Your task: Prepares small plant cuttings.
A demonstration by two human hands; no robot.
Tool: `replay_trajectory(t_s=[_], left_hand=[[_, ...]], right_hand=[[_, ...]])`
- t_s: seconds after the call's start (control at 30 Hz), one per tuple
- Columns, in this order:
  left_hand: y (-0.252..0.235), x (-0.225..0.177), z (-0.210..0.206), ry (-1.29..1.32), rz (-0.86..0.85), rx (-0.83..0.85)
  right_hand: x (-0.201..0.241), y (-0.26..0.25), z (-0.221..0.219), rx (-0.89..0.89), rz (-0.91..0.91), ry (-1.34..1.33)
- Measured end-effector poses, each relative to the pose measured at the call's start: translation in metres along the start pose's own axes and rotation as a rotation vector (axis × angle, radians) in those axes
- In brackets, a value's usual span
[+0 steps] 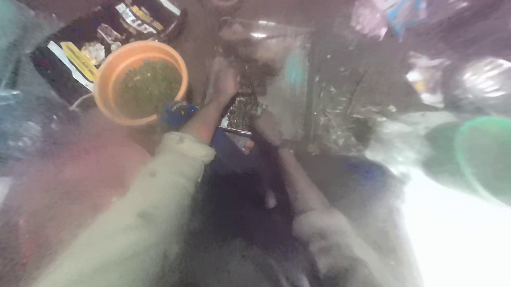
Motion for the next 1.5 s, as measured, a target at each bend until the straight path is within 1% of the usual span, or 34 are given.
replay_trajectory(t_s=[0.07, 0.1, 0.17, 0.23, 0.37, 0.47, 0.57, 0.63, 0.9, 1.17, 1.33, 1.43, 1.5], left_hand=[[-0.001, -0.003, 0.000, -0.006, -0.009, 0.007], [-0.001, -0.007, 0.002, -0.005, -0.019, 0.014], [-0.001, -0.014, 0.006, 0.010, -0.038, 0.034], [-0.003, -0.015, 0.007, 0.013, -0.039, 0.046], [-0.004, -0.016, 0.006, 0.059, -0.044, 0.056], [0.000, -0.018, 0.004, 0.050, -0.061, 0.045], [-0.005, -0.006, -0.006, -0.037, -0.085, -0.012], [-0.005, -0.002, -0.008, -0.047, -0.088, -0.016], [0.001, -0.009, -0.001, 0.027, -0.099, -0.017], [0.002, -0.010, 0.000, -0.086, -0.160, -0.030], [0.004, -0.007, 0.000, -0.116, -0.060, 0.013], [-0.003, 0.000, -0.008, -0.137, -0.073, 0.042], [-0.007, 0.007, -0.012, -0.161, -0.068, 0.070]], right_hand=[[0.001, -0.003, 0.005, 0.004, -0.072, -0.027], [0.000, 0.003, 0.010, -0.003, -0.079, -0.058], [-0.008, 0.022, 0.017, -0.025, -0.058, -0.136], [-0.014, 0.028, 0.017, -0.030, -0.046, -0.182], [-0.011, 0.038, 0.021, -0.011, -0.071, -0.223], [-0.009, 0.042, 0.024, -0.017, -0.046, -0.230], [-0.010, 0.040, 0.021, -0.038, -0.036, -0.230], [-0.010, 0.040, 0.018, -0.026, -0.048, -0.255], [-0.009, 0.041, 0.017, -0.019, -0.045, -0.250], [-0.011, 0.042, 0.016, -0.007, -0.058, -0.302], [-0.013, 0.039, 0.013, -0.009, -0.062, -0.329], [-0.008, 0.033, 0.015, -0.035, -0.053, -0.324], [-0.011, 0.037, 0.014, -0.027, -0.070, -0.299]])
Point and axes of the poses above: each hand's wrist, its own y-axis away from the middle knuckle, its own z-axis out of the back of the hand, x = y × z, the point moved 8 cm from there along -y, towards the middle knuckle, and after that the axes turned 11 degrees about -x, right-handed, at the moved point
